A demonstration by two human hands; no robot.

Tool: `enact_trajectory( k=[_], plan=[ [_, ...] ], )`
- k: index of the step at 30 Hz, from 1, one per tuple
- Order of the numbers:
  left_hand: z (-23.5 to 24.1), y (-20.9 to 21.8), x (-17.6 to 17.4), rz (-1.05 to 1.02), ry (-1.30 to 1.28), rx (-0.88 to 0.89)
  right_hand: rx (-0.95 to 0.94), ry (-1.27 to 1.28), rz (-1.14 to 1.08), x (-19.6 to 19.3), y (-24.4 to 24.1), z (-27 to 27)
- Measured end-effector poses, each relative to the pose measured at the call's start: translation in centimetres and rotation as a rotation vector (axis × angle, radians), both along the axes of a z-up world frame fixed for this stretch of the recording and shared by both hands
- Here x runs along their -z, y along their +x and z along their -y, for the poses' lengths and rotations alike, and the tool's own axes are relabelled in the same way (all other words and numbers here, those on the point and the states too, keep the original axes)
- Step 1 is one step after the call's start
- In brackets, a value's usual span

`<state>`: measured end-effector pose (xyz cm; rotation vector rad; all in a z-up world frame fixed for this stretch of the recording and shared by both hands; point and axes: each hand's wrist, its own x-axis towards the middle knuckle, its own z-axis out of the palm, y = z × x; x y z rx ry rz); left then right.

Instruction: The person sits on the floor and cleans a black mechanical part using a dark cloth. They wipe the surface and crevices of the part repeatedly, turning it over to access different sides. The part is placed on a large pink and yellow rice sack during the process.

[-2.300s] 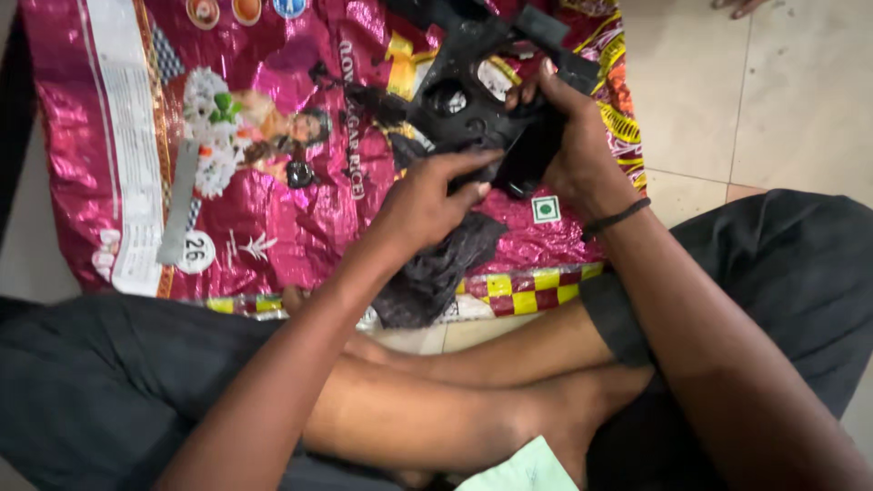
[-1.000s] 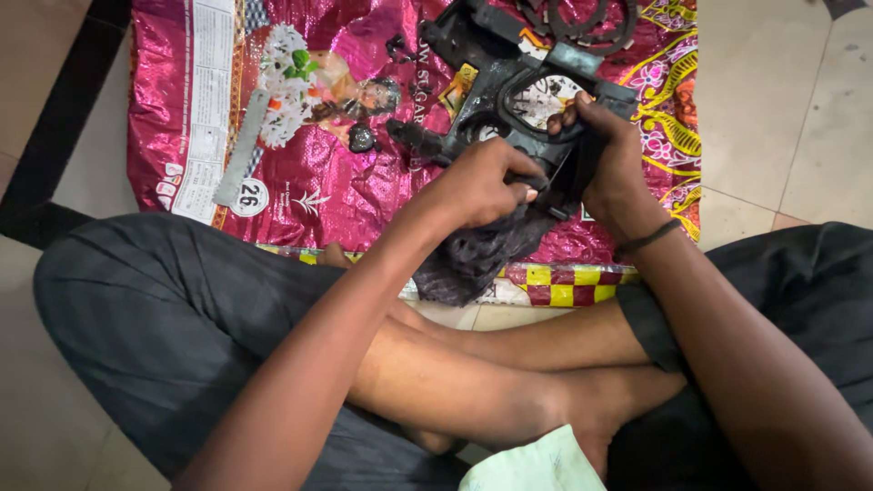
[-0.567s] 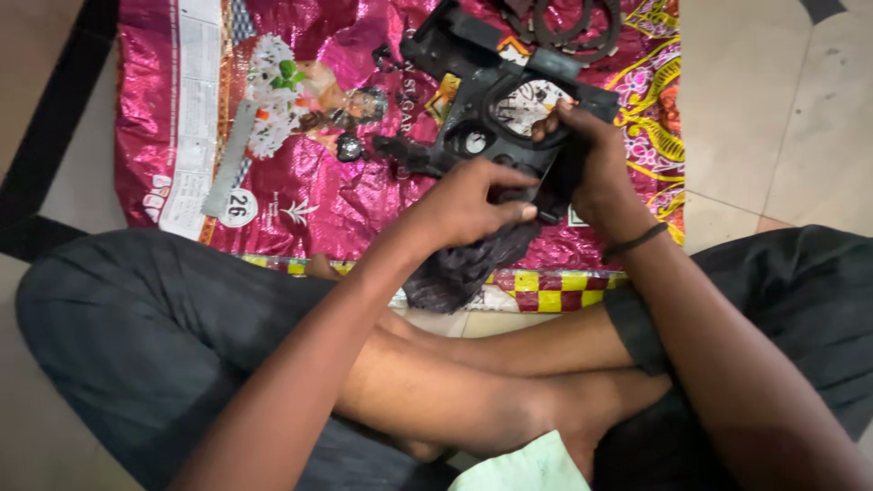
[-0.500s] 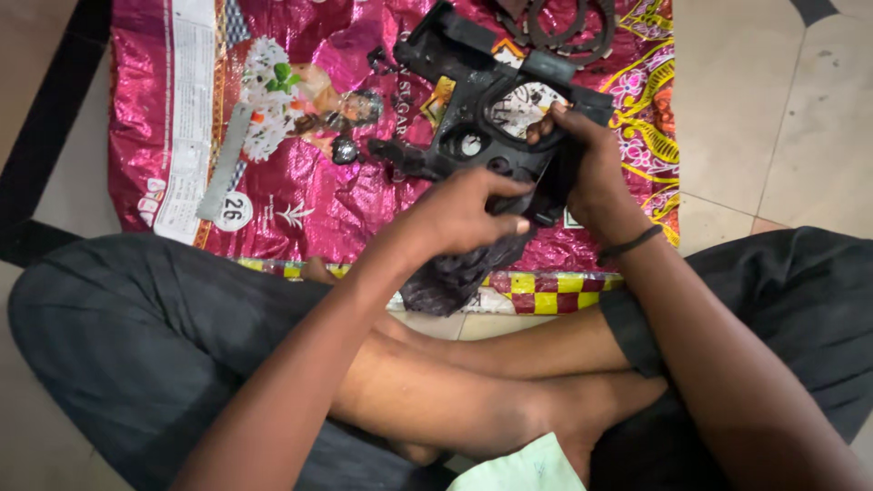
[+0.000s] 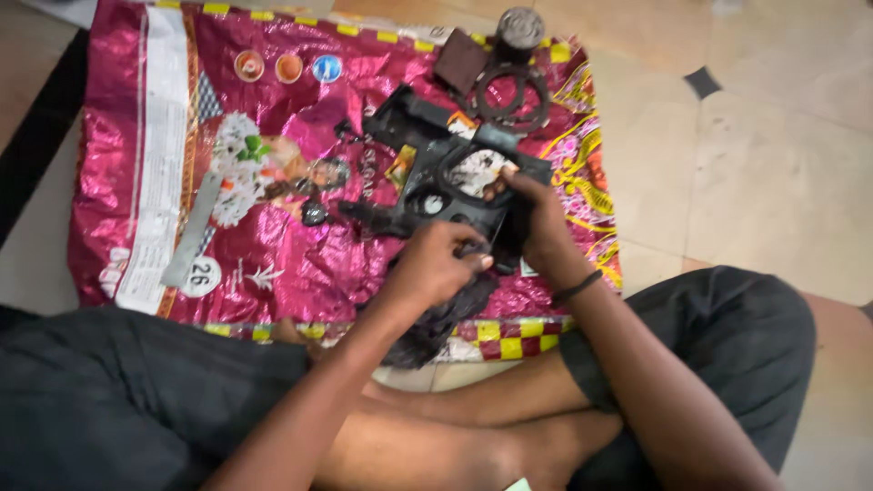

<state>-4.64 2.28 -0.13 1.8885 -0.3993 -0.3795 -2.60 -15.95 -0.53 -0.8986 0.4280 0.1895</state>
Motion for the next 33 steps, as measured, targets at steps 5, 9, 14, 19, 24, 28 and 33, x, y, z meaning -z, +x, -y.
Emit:
enact_trajectory(
  k=[5,9,14,19,24,28,33],
  plan=[
    [-0.8,-0.5,-2.5,0.023,0.012,-0.028,-0.051,-0.017,0.065,1.7,0.3,0.7],
    [-2.1,-0.2,-4.8,0.123,0.148,-0.128,-0.046,-0.017,0.042,1.7,0.7,1.3],
    [-4.4,2.2,-6.1,0.228,-0.057,-0.207,-0.099,-0.056,0.072,1.9,1.0,2.4],
    [-2.4,1.8,-5.2,0.313,-0.154,-0.050,-0.105,-0.019,0.042,1.7,1.3,2.5],
    [-0.4,0.7,-4.4,0.614,0.121,0.059,-0.087,-0.029,0.001,1.6,1.1,2.5],
    [-0.2,1.2,-4.8,0.650,0.239,0.003,-0.066,-0.027,0.014,1.4,1.2,2.3],
    [0.6,0.9,-4.1,0.683,0.366,0.003,-0.063,-0.038,-0.038,0.9,0.9,2.1]
  ],
)
